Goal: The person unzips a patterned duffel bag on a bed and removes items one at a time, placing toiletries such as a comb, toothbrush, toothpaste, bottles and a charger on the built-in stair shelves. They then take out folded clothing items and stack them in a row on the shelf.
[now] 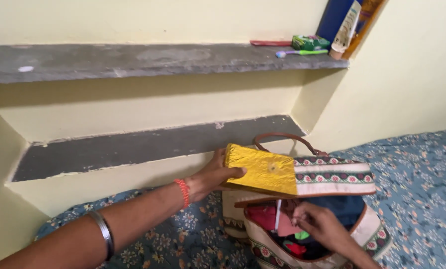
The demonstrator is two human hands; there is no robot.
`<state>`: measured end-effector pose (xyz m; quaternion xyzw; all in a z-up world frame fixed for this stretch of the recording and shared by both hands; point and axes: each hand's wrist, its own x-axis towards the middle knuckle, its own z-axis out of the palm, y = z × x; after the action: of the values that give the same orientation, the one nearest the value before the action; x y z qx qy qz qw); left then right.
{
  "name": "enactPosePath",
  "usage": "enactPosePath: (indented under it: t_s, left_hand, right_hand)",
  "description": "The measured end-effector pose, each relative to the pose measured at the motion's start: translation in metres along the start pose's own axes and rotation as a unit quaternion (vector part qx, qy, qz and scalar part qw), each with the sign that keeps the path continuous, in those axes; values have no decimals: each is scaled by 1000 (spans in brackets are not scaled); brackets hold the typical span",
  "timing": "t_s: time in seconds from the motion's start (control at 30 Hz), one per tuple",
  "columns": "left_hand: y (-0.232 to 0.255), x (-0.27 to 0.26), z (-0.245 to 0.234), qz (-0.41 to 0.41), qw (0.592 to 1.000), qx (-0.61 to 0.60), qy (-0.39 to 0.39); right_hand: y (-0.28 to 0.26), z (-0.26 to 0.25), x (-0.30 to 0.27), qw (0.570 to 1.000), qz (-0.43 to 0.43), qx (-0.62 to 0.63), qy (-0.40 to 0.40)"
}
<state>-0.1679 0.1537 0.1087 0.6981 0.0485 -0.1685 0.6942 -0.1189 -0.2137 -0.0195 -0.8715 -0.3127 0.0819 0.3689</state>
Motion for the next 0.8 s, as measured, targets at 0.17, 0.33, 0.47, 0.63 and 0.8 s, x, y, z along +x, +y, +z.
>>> enactPosePath:
  t_s: [0.17,0.33,0.47,0.63,0.8]
  left_hand:
    - [-13,-16,4,-54,998,29,5]
    - [-24,-15,7,-62,997,40,6]
    - [-31,-10,6,-64,997,50,-3]
    - [-38,-11,0,-51,998,34,-7]
    - [-42,-11,-6,-79,995,58,12]
  right_hand:
    - [45,32,-10,985,59,-89,-137]
    - [61,69,-21,949,96,-221,-203]
    - [64,83,-20,931,131,-271,-205]
    - [40,27,-11,920,137,-286,-228]
    - [-47,-63,-12,972,118,-185,-87]
